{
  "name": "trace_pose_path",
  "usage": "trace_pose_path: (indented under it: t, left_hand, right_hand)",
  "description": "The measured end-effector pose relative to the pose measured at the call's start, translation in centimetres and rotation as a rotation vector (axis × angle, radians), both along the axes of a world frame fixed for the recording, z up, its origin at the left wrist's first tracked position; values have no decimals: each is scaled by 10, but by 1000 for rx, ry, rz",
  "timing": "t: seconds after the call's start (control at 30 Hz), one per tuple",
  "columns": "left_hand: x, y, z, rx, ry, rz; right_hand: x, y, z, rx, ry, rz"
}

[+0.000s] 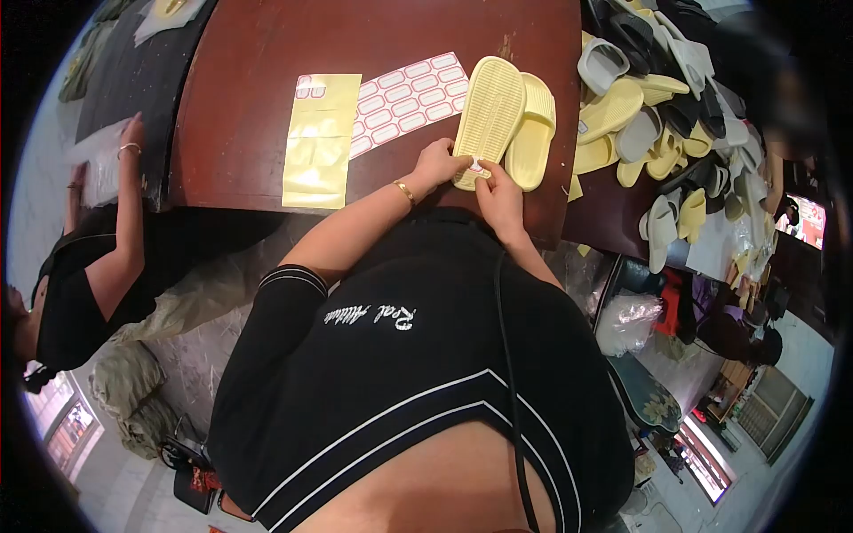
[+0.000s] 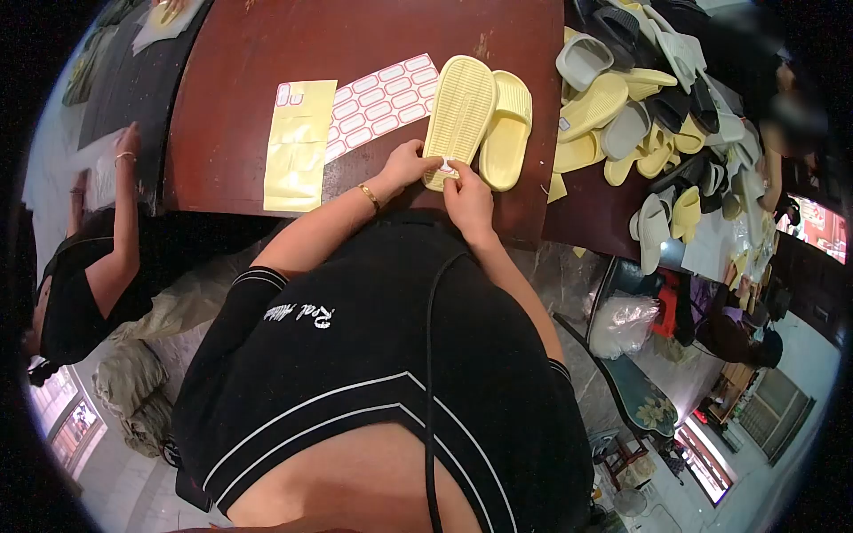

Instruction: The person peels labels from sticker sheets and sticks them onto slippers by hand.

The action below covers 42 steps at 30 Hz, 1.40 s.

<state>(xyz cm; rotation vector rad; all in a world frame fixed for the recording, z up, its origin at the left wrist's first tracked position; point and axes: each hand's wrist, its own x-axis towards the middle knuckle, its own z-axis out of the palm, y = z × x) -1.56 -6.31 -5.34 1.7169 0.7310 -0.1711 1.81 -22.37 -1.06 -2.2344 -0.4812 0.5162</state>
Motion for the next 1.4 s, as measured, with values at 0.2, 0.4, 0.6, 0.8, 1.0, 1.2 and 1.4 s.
trace_pose_path:
  t: [0.2,0.4,0.6,0.8,1.0,1.2,1.4]
  left_hand:
    - [-1,0,-5,-50,-23,21]
    - [-3,-8,11,376,-237,67]
    - [7,-39,43,751,-330,-141]
    - [16,-37,49,732,-210,-202]
    - [22,-17,22,-143,-565,-60]
    - [3,6,29,-1246,-269,118]
    - [-8,3,12,-15,-174,-23]
  right_hand:
    - [23,-9,-26,152,-158,-109]
    - [54,-20,-28,-286,-341,-358]
    - [47,-11,-36,-360,-276,-352]
    - [48,-14,-28,-298,-283,-386]
    - [40,-30,-26,-51,-321,-491]
    - [28,-42,-25,11,-252,-563]
    - [6,-43,-19,-196,-118,-538]
